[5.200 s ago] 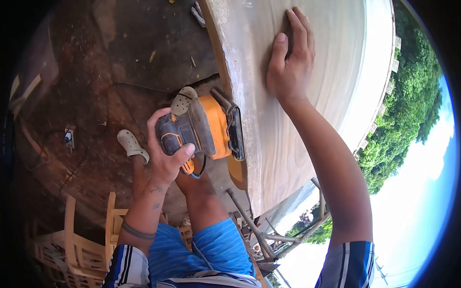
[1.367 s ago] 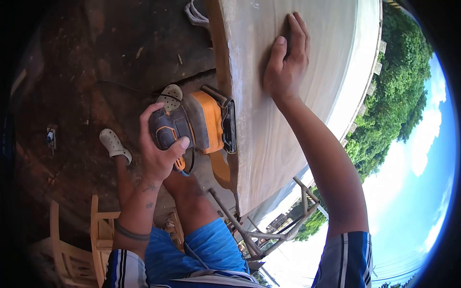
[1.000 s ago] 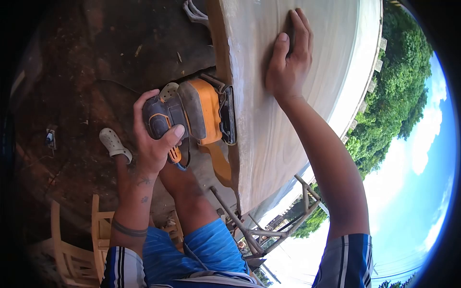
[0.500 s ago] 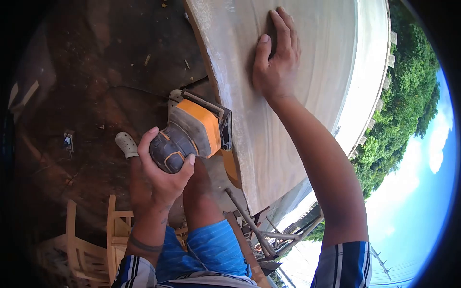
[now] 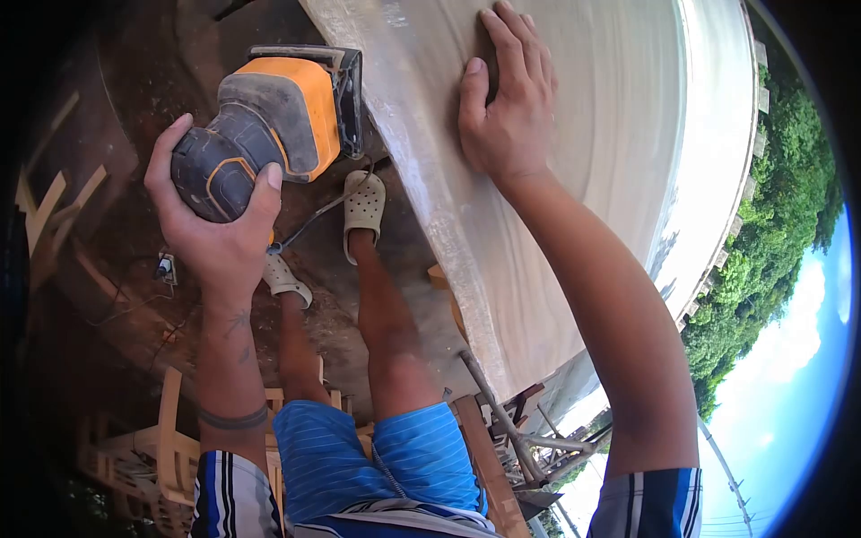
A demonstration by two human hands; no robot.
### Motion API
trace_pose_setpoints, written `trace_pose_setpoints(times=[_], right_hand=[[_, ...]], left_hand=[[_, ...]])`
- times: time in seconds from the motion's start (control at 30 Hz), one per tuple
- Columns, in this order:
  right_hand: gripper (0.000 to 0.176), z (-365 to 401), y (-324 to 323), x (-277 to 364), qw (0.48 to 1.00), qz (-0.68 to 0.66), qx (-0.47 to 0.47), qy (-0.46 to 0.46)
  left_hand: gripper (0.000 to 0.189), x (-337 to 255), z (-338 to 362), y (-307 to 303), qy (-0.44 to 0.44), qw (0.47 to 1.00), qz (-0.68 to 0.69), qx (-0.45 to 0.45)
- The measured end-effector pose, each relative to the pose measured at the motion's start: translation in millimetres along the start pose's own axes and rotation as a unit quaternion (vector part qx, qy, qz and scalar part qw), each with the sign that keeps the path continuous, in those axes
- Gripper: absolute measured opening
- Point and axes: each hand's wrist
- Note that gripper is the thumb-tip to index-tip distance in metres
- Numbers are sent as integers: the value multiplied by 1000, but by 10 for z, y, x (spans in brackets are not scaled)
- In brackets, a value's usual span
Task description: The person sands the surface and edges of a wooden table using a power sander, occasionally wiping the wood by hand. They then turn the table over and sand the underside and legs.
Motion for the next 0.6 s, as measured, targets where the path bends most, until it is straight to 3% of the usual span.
trace_pose_setpoints(times=[0.33, 0.43, 0.6], right_hand=[[44, -3, -7, 26, 1000, 15, -2, 15], [44, -6, 2, 27, 1000, 15, -3, 19], [44, 4, 4, 39, 1000, 16, -6, 22]], left_hand=[[86, -38, 330, -104, 177, 978, -60, 92], [85, -110, 361, -118, 177, 975, -71, 111], [82, -75, 27, -153, 181, 974, -125, 47]])
Point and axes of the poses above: each hand's wrist, its own z-axis away from the middle knuckle, its own y-axis out of the palm, x = y × z, and after that the axes turned 3 degrees about -z, right-handed
